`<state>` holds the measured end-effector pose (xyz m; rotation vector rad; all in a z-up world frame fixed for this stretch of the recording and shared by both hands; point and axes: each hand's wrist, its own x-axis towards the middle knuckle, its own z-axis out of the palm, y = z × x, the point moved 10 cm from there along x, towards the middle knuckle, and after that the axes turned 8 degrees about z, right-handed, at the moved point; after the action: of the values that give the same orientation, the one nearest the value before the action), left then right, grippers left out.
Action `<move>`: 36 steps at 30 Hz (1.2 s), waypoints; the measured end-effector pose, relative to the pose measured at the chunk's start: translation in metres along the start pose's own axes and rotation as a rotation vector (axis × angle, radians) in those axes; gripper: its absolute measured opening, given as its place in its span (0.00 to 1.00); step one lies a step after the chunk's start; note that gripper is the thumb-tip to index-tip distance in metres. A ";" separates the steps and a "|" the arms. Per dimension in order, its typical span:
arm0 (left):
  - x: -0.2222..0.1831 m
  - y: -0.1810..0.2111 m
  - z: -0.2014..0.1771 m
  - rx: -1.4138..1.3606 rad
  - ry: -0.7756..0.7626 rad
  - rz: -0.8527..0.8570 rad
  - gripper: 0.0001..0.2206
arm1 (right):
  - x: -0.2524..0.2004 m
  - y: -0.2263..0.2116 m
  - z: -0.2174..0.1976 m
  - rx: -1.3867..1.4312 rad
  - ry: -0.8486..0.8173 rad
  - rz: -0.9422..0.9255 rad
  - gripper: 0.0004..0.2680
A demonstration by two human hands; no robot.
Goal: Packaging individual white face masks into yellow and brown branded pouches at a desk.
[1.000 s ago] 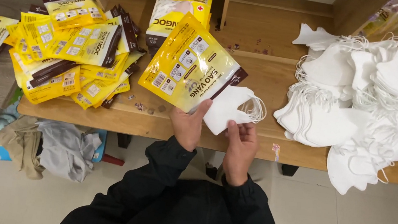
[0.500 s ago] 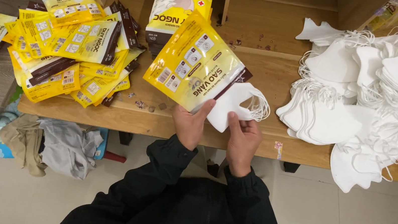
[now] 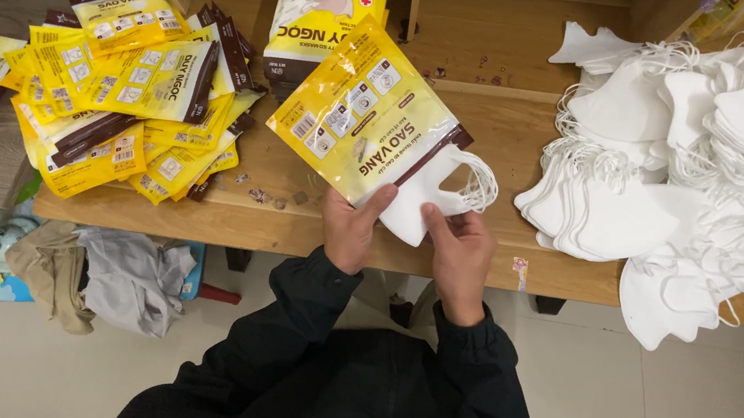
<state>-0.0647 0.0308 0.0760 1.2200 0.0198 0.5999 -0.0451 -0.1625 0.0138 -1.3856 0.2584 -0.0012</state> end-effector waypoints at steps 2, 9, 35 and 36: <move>-0.001 -0.006 -0.001 -0.009 -0.012 -0.008 0.24 | 0.004 0.006 -0.003 0.021 -0.018 0.019 0.12; -0.002 -0.019 -0.002 -0.088 -0.057 -0.019 0.25 | -0.002 -0.014 0.014 0.070 -0.122 0.100 0.13; -0.006 -0.021 -0.004 -0.030 -0.054 -0.086 0.25 | -0.003 0.004 0.003 0.029 -0.024 0.078 0.06; -0.006 -0.021 -0.002 -0.036 -0.064 -0.093 0.25 | -0.006 -0.007 0.004 0.012 -0.004 0.052 0.06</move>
<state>-0.0618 0.0257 0.0548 1.1960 0.0115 0.4782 -0.0495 -0.1589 0.0222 -1.3665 0.2911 0.0432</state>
